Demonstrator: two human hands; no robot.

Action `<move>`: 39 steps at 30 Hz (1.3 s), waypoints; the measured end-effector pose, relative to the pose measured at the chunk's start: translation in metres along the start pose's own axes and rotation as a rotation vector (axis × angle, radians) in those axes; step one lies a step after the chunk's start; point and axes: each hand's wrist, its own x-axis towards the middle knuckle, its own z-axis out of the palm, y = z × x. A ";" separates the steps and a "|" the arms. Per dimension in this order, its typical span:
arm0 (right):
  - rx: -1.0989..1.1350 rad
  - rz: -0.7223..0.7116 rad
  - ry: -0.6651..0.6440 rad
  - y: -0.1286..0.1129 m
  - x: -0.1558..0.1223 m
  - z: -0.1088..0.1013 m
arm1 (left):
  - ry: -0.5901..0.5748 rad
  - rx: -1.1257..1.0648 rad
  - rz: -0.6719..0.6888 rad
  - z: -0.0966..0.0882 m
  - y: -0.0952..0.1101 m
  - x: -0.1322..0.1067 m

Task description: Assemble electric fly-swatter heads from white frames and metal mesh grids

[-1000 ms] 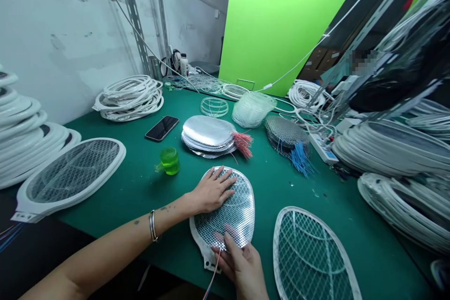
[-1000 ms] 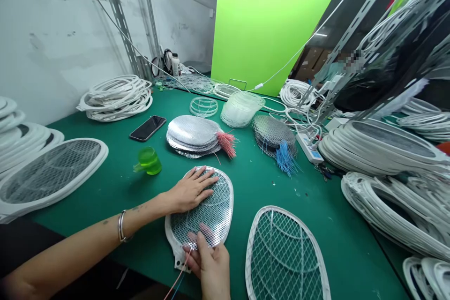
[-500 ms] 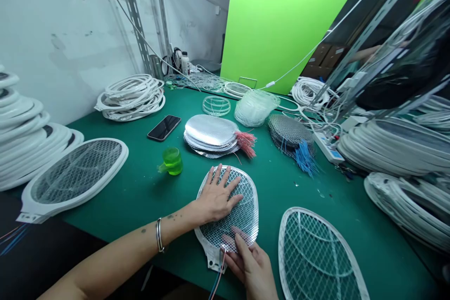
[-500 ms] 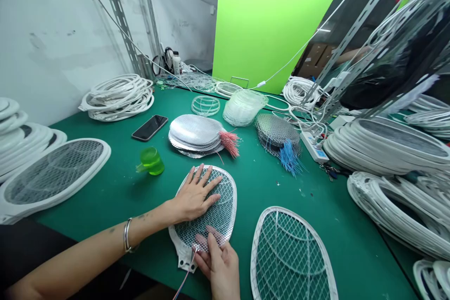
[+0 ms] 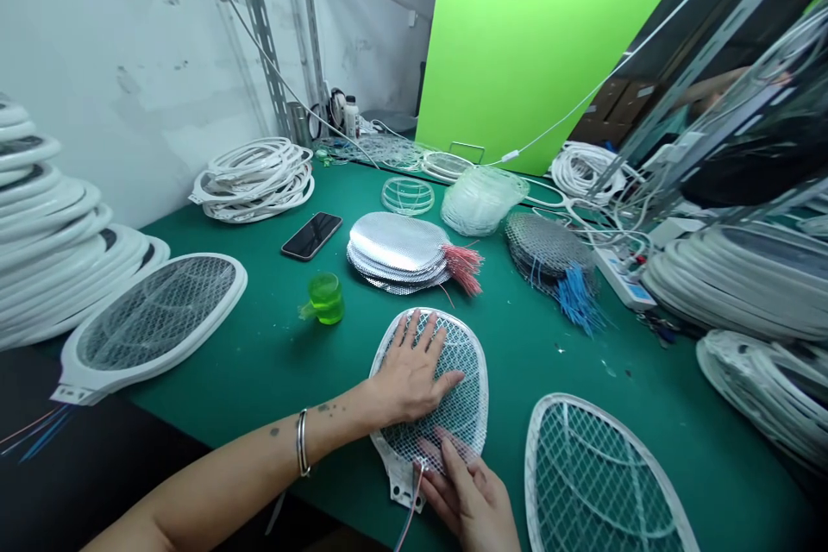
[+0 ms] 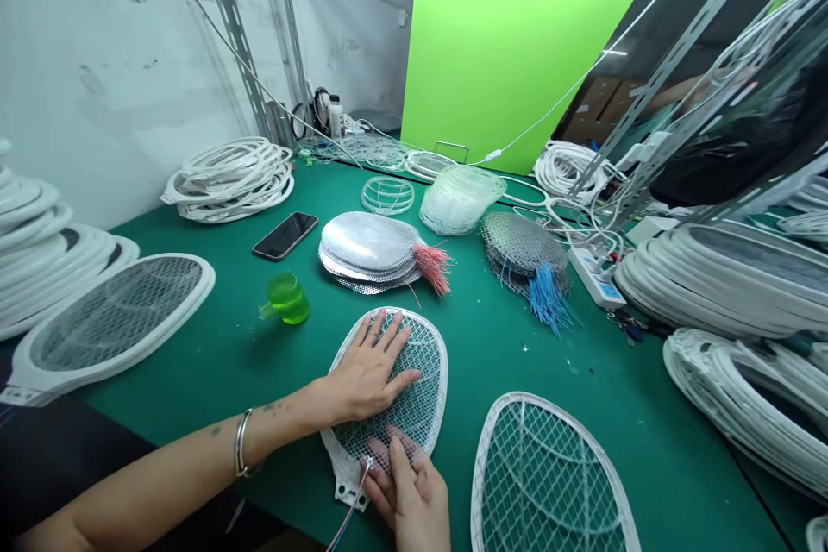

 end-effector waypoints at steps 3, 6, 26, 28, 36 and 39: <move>0.009 0.016 -0.021 0.001 0.003 -0.004 | 0.025 0.021 -0.021 0.003 0.002 -0.002; -0.004 0.067 -0.044 -0.002 0.005 -0.006 | 0.026 0.021 0.002 0.005 0.000 -0.003; -0.448 0.062 -0.238 -0.023 -0.028 -0.021 | 0.083 0.081 -0.016 0.006 0.000 -0.002; -0.574 0.077 -0.292 -0.024 -0.029 -0.028 | 0.106 0.108 -0.009 0.007 0.000 -0.003; -0.933 -0.366 -0.273 -0.047 -0.040 -0.050 | 0.116 0.142 0.011 0.009 -0.001 -0.004; -1.265 -0.883 -0.141 -0.053 -0.028 -0.039 | 0.109 0.169 0.022 0.009 -0.001 -0.004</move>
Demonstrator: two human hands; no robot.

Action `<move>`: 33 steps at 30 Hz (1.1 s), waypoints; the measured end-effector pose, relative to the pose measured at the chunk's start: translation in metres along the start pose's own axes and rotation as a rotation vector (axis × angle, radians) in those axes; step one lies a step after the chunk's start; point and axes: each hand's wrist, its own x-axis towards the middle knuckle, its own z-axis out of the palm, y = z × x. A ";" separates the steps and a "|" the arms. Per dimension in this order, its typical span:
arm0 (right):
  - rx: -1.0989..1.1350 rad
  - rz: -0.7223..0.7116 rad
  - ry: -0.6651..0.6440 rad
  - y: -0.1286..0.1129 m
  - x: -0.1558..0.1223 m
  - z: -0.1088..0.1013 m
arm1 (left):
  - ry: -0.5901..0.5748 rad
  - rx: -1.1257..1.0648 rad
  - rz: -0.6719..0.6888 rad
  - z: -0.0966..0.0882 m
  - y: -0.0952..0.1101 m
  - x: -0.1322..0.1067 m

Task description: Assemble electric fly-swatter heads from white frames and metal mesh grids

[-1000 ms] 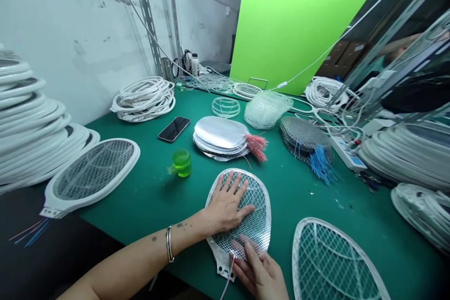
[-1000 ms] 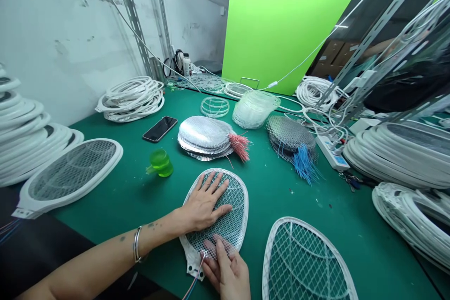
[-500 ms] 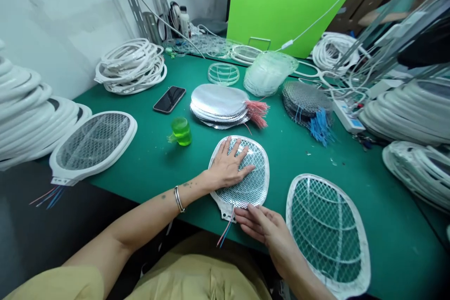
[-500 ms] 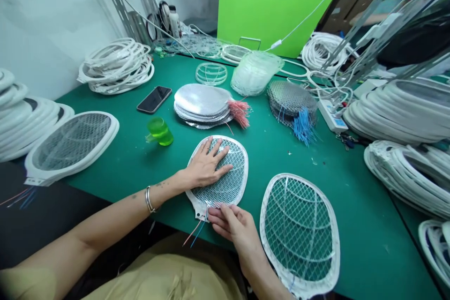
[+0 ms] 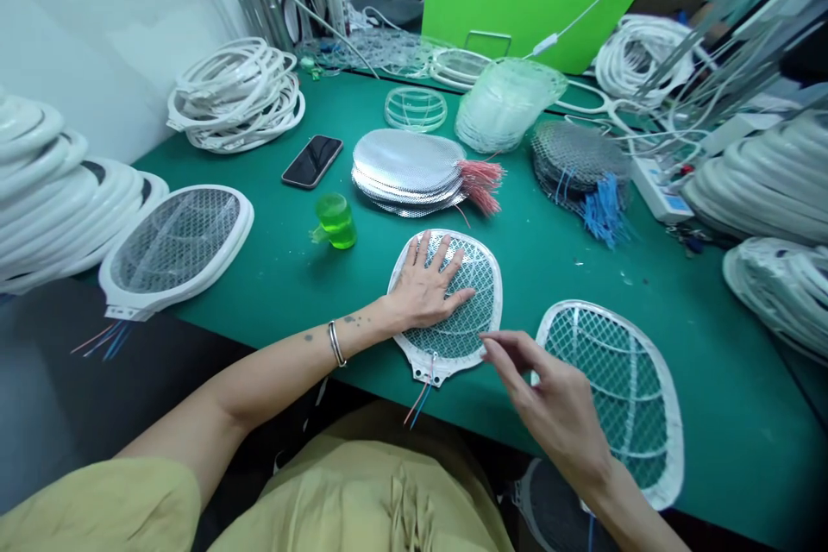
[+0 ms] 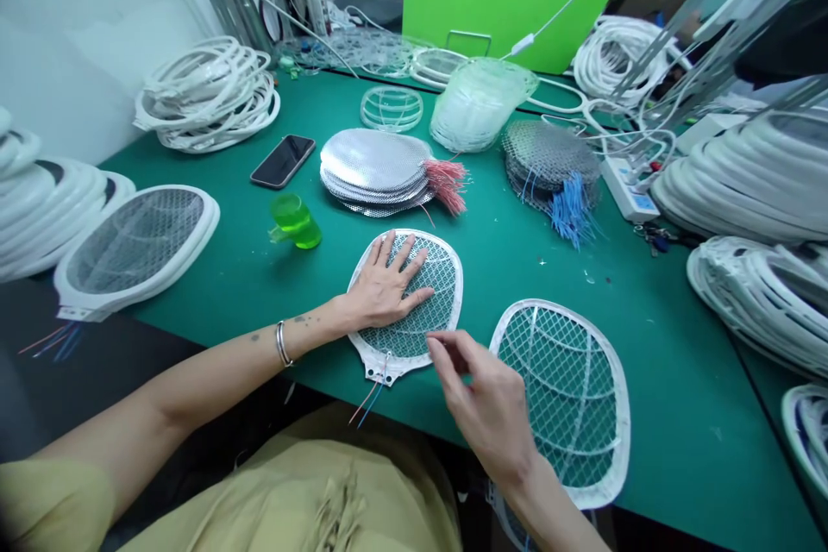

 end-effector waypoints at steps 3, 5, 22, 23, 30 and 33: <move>-0.376 -0.411 0.026 0.001 0.028 0.015 | -0.031 0.057 0.026 0.001 -0.001 0.000; -0.512 -0.558 -0.042 0.003 0.046 0.025 | -0.043 0.088 0.036 0.001 -0.001 0.001; -0.505 -0.609 -0.251 0.015 0.071 0.026 | -0.124 0.083 0.138 -0.005 -0.015 0.002; -0.526 -0.630 -0.236 0.014 0.071 0.025 | -0.135 0.088 0.151 -0.006 -0.016 0.002; -0.638 -0.772 -0.263 0.029 0.075 0.044 | -0.113 0.038 0.151 -0.012 -0.025 0.005; -0.639 -0.772 -0.295 0.031 0.076 0.046 | 0.157 -0.139 0.020 -0.033 -0.030 -0.021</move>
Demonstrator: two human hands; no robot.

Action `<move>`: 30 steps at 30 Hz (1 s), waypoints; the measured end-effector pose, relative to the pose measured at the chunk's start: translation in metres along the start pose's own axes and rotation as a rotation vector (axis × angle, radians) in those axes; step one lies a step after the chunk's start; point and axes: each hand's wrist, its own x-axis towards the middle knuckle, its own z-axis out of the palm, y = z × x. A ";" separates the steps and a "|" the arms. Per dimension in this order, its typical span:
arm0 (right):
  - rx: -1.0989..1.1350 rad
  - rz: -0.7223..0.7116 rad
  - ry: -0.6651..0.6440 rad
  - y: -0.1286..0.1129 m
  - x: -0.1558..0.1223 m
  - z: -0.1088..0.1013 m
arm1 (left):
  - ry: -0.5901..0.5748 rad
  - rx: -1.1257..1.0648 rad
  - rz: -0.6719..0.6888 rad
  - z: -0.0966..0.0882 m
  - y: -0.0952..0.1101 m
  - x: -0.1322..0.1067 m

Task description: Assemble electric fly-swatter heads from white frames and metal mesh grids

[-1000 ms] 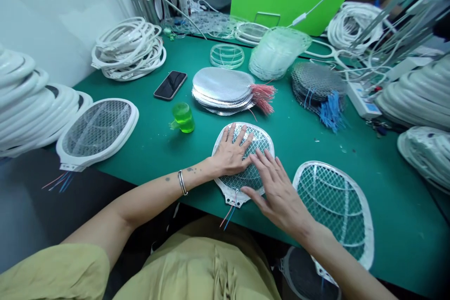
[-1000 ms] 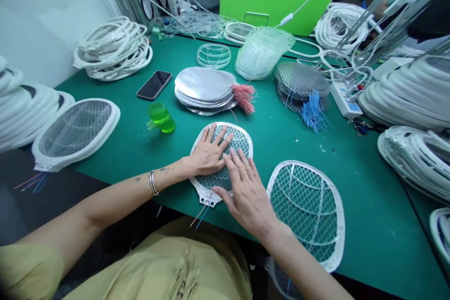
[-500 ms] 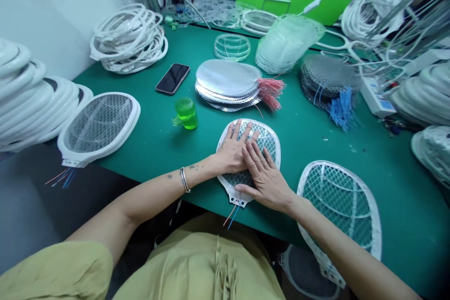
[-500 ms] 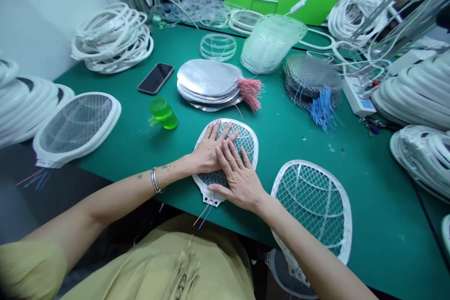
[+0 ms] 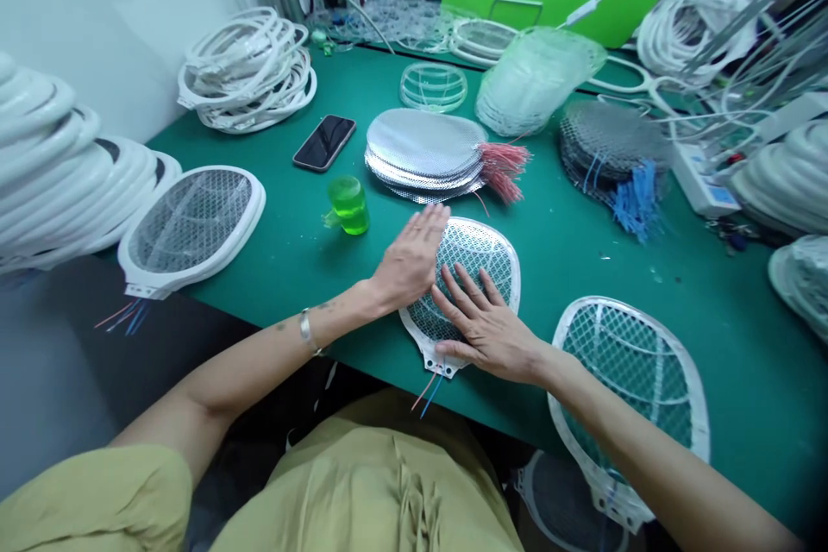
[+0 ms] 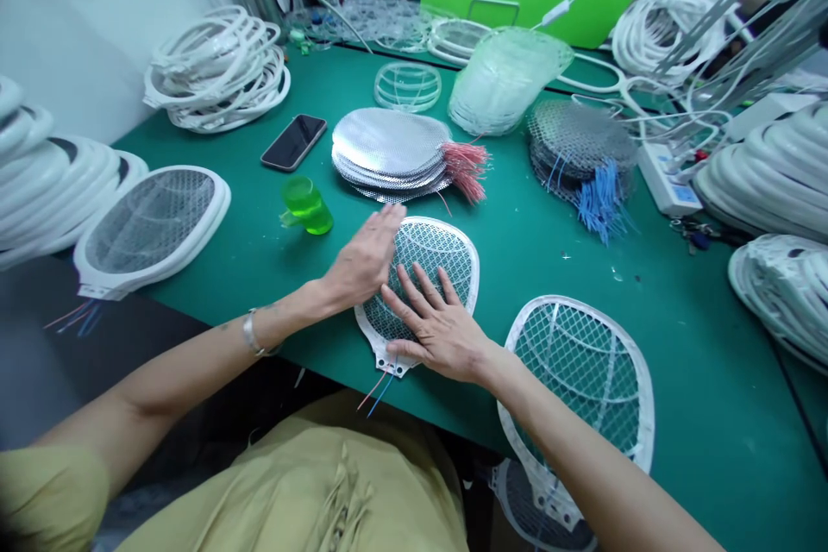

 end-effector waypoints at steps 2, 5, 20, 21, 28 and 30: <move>0.023 -0.015 -0.029 0.001 0.001 -0.002 | 0.154 -0.158 0.022 -0.020 0.006 -0.031; 0.063 -0.021 -0.056 0.001 0.001 -0.007 | 0.037 -0.308 0.320 -0.034 0.024 -0.086; 0.150 -0.021 -0.164 0.002 0.002 -0.019 | 0.184 0.012 -0.016 0.013 0.070 -0.138; 0.148 -0.022 -0.155 0.002 0.002 -0.018 | 0.201 0.018 -0.018 0.014 0.070 -0.140; 0.128 -0.013 -0.120 0.001 0.002 -0.015 | 0.305 0.046 0.148 0.015 0.066 -0.140; 0.129 -0.018 -0.113 0.002 0.002 -0.015 | 0.310 0.033 0.226 0.012 0.061 -0.137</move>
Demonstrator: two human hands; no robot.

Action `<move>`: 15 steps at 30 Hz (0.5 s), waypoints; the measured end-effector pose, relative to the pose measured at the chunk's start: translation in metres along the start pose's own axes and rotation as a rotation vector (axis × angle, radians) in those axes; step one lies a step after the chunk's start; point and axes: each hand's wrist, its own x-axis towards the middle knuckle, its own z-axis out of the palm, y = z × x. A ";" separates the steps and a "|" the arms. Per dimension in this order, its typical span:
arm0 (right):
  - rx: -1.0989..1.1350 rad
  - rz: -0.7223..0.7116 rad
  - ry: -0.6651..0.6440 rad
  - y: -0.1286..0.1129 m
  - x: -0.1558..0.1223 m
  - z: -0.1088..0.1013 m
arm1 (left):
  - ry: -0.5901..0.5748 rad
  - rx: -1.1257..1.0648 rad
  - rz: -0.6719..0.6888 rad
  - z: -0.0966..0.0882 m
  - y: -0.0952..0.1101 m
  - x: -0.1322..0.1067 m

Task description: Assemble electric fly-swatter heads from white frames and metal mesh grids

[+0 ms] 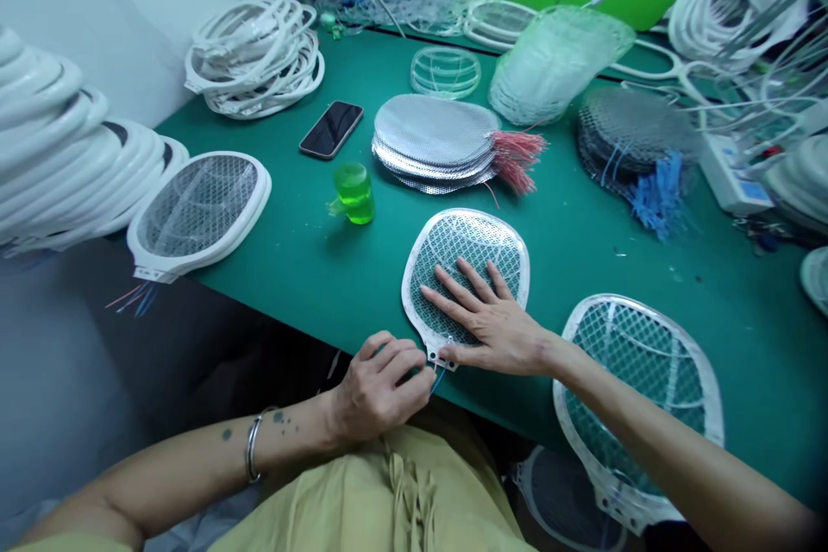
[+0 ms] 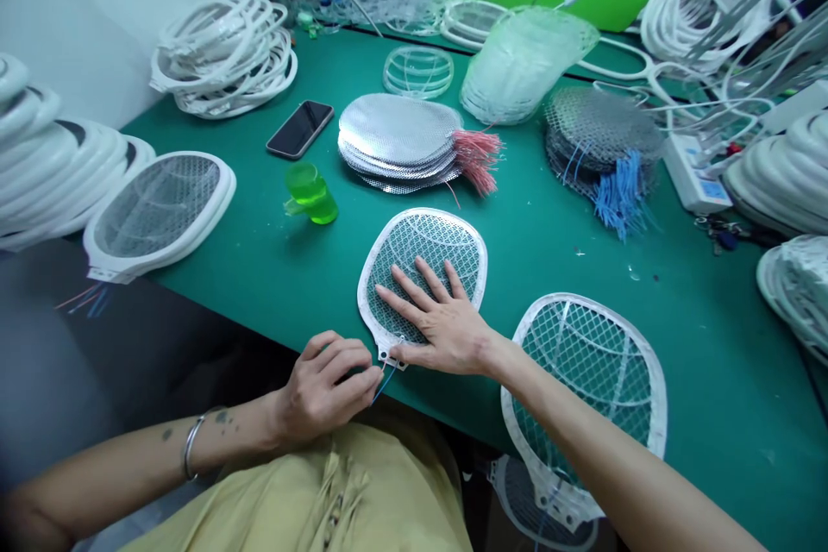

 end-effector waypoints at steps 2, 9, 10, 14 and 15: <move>0.003 -0.006 0.004 0.001 0.000 0.000 | -0.023 -0.046 0.130 -0.003 -0.009 0.004; 0.023 0.028 -0.028 -0.001 0.002 -0.003 | -0.130 -0.160 0.330 -0.008 -0.027 0.013; 0.026 0.037 -0.031 -0.001 0.002 -0.003 | -0.111 -0.164 0.300 -0.006 -0.025 0.013; 0.044 0.054 -0.035 -0.002 0.002 -0.004 | -0.039 -0.155 0.164 0.002 -0.011 0.009; 0.046 0.055 -0.036 -0.003 0.003 -0.004 | -0.032 -0.156 0.127 0.003 -0.008 0.007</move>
